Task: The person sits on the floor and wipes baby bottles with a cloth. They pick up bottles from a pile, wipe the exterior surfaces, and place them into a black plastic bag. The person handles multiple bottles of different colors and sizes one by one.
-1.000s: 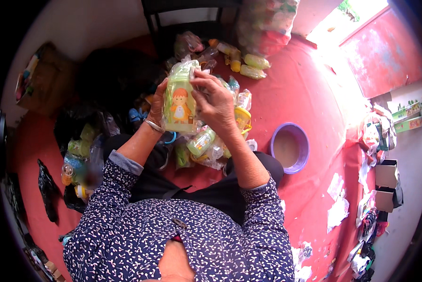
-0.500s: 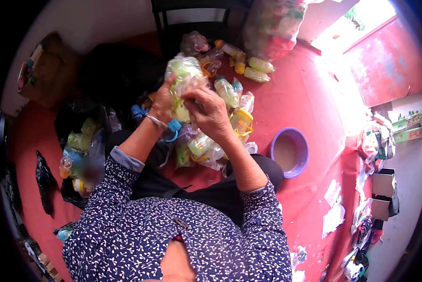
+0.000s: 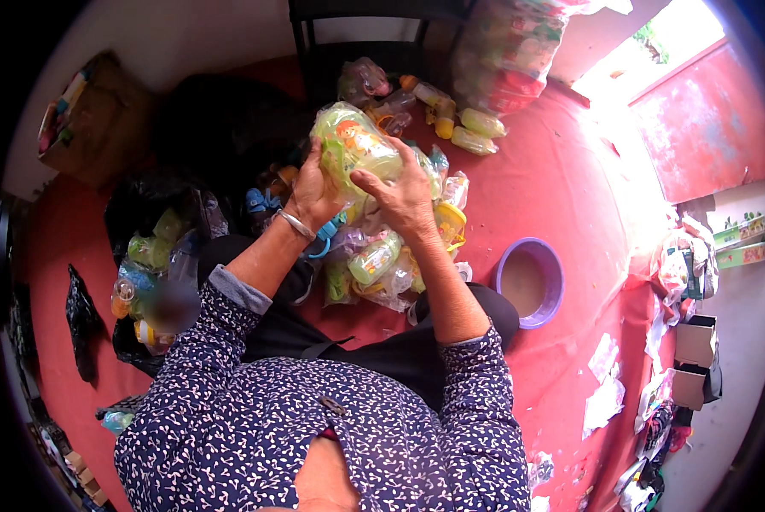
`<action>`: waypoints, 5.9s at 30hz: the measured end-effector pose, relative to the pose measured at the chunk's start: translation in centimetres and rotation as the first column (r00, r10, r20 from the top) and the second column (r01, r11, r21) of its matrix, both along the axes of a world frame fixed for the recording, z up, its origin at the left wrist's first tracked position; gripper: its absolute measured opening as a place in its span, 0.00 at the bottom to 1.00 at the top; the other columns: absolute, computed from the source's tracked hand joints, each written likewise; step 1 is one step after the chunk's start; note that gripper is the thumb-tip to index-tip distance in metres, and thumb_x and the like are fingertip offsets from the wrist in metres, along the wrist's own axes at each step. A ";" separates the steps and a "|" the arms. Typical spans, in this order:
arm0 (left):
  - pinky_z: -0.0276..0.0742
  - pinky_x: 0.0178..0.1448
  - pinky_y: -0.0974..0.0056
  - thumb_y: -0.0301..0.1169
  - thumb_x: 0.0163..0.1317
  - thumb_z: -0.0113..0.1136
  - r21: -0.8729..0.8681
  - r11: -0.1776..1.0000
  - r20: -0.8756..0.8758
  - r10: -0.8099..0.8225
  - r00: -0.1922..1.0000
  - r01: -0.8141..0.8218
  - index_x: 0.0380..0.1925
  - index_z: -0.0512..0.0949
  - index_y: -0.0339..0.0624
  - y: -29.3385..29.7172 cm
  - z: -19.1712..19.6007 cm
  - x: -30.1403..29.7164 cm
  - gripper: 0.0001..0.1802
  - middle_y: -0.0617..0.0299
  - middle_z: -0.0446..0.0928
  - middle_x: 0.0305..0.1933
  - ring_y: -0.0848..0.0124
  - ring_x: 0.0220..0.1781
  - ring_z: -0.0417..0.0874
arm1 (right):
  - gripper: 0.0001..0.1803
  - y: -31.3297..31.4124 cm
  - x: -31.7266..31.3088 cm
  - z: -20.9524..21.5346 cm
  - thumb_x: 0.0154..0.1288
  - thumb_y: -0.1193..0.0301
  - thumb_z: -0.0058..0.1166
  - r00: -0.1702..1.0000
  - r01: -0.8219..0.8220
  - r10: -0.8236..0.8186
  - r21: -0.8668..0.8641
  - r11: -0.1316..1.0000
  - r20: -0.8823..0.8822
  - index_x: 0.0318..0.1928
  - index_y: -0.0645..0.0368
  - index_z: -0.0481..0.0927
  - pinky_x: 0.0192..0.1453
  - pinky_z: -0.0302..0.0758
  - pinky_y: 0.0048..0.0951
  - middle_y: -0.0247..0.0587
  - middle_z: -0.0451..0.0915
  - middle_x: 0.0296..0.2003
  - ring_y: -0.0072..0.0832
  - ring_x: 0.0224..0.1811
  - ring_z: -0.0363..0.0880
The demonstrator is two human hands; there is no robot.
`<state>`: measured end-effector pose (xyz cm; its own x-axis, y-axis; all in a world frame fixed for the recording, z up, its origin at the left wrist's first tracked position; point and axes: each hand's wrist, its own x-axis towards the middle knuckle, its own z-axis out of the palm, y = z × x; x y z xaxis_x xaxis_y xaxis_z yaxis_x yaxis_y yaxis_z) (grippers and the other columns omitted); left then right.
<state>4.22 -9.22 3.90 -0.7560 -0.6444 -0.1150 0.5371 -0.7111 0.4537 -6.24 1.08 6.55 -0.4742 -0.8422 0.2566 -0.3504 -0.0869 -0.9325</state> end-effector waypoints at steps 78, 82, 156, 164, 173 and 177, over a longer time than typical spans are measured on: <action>0.72 0.55 0.61 0.39 0.56 0.58 -0.162 0.893 -0.050 -0.433 0.900 0.420 0.58 0.64 0.45 4.0 -2.1 -1.0 0.29 0.61 0.71 0.53 0.70 0.53 0.73 | 0.11 0.5 -2.2 2.9 0.68 0.66 0.46 0.979 0.176 -0.144 -0.244 0.954 0.144 0.38 0.62 0.74 0.12 0.66 0.19 0.39 0.76 0.20 0.19 0.12 0.70; 0.73 0.51 0.58 0.40 0.57 0.54 0.142 0.963 -0.006 -0.229 0.973 0.227 0.48 0.71 0.39 1.0 0.3 2.5 0.22 0.56 0.76 0.45 0.63 0.44 0.78 | 0.09 0.5 -1.7 1.3 0.66 0.69 0.48 0.925 -0.164 0.193 -0.116 0.980 0.328 0.33 0.62 0.76 0.25 0.69 0.18 0.35 0.74 0.23 0.19 0.22 0.71; 0.72 0.46 0.51 0.36 0.59 0.45 -0.912 0.309 0.359 0.275 -0.892 -0.272 0.33 0.77 0.31 3.3 -3.8 63.1 0.18 0.39 0.77 0.36 0.49 0.41 0.78 | 0.08 -3.3 -10.0 -10.5 0.58 0.69 0.54 0.830 0.005 -0.162 0.284 0.959 0.534 0.36 0.58 0.74 0.30 0.71 0.25 0.30 0.72 0.28 0.21 0.27 0.70; 0.69 0.35 0.53 0.37 0.65 0.46 -0.813 0.535 0.400 0.801 -0.445 0.232 0.30 0.71 0.36 11.4 1.7 49.7 0.14 0.41 0.73 0.31 0.46 0.35 0.75 | 0.08 -6.4 -9.6 -12.3 0.62 0.70 0.52 0.818 -0.055 -0.118 0.281 0.958 0.563 0.27 0.60 0.75 0.33 0.71 0.25 0.31 0.72 0.24 0.21 0.27 0.71; 0.72 0.40 0.49 0.32 0.46 0.58 -0.834 0.445 -0.049 0.530 -0.847 0.327 0.26 0.74 0.34 3.7 5.2 59.8 0.11 0.40 0.76 0.28 0.42 0.35 0.77 | 0.06 -6.6 -9.3 -10.9 0.61 0.71 0.52 0.800 -0.068 -0.089 0.237 0.969 0.593 0.29 0.60 0.74 0.35 0.70 0.26 0.31 0.71 0.26 0.21 0.29 0.70; 0.75 0.37 0.49 0.32 0.45 0.55 -0.912 0.297 -0.189 0.310 -0.932 0.284 0.24 0.79 0.36 -5.5 14.8 65.1 0.11 0.40 0.77 0.27 0.44 0.32 0.79 | 0.05 -6.6 -9.2 -10.2 0.61 0.72 0.52 0.777 -0.020 -0.144 0.253 0.967 0.612 0.30 0.59 0.74 0.34 0.71 0.26 0.31 0.70 0.26 0.22 0.29 0.70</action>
